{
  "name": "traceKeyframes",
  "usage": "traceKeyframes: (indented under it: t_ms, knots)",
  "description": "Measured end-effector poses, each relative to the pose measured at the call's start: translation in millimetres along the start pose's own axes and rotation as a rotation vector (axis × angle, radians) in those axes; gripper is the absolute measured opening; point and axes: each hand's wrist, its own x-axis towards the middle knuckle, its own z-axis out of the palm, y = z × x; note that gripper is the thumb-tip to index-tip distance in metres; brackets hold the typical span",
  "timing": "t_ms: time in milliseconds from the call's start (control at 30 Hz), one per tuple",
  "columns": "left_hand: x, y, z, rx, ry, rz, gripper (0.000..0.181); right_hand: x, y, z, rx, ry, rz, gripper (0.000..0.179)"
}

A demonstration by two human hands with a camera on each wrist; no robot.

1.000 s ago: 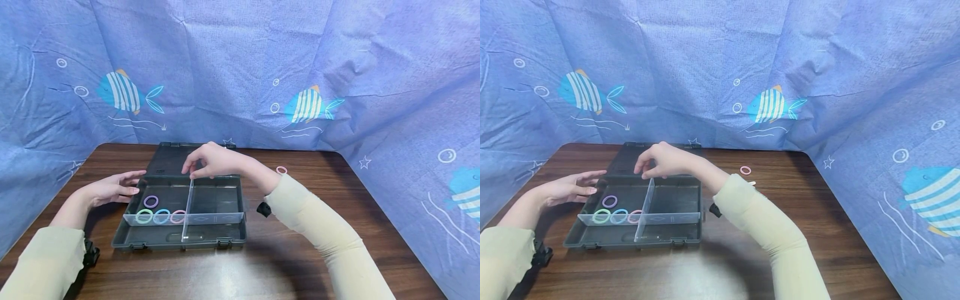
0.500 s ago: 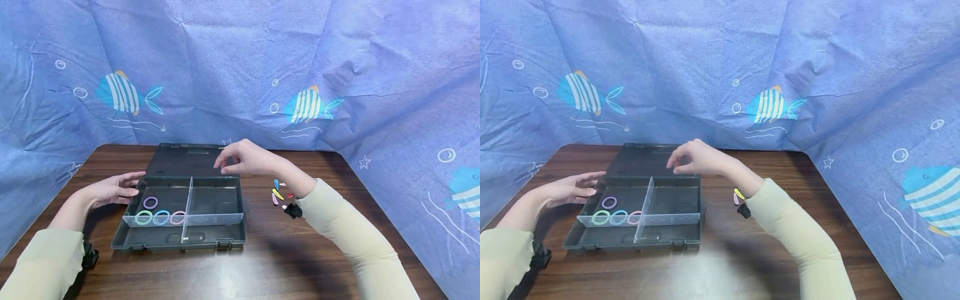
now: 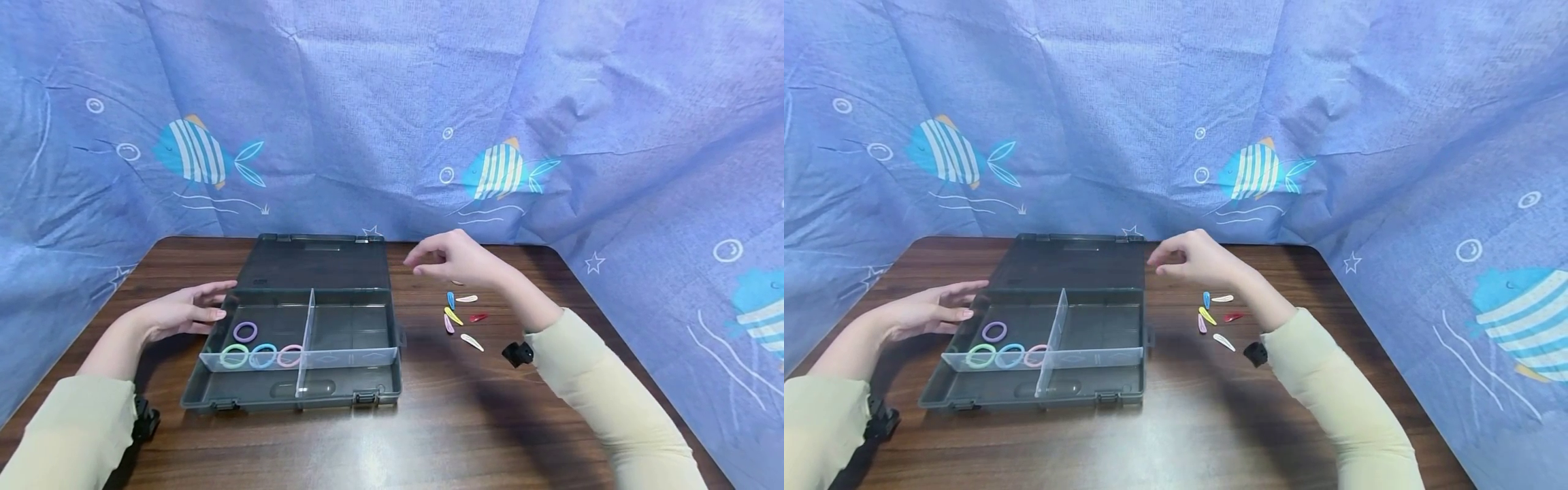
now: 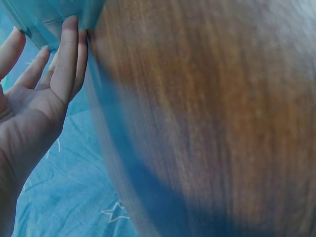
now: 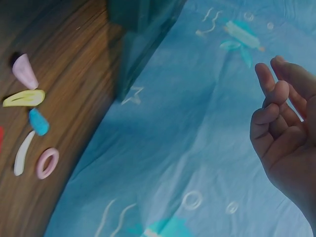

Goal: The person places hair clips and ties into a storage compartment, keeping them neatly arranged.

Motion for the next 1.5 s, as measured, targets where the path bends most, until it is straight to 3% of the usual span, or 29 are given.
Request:
traceKeyframes:
  t_ms: [233,467,767,1000,1133,1500]
  knots:
    - [0.5,0.2,0.1,-0.006,-0.003,0.007,0.081,-18.6,28.3,1.8,0.096,0.046,0.130,0.013]
    - [1.1,-1.4,-0.9,-0.011,-0.004,0.002,0.081,-30.5,56.4,9.6,0.062,0.109,0.225,0.014]
    - [0.3,-1.3,-1.1,0.002,-0.007,0.009,0.081,-37.3,92.4,24.1,0.100,0.239,0.317,0.015]
    - [0.4,-0.4,-0.5,-0.007,-0.009,0.010,0.081,-43.3,119.1,34.6,0.018,0.316,0.363,0.017]
    - [1.2,0.7,-0.9,0.000,0.000,0.007,0.080,-45.8,132.6,41.2,0.025,0.341,0.401,0.016]
    - [-1.1,-4.0,1.4,0.072,0.032,0.070,0.074,-46.2,167.4,58.3,-0.035,0.342,0.471,0.017]
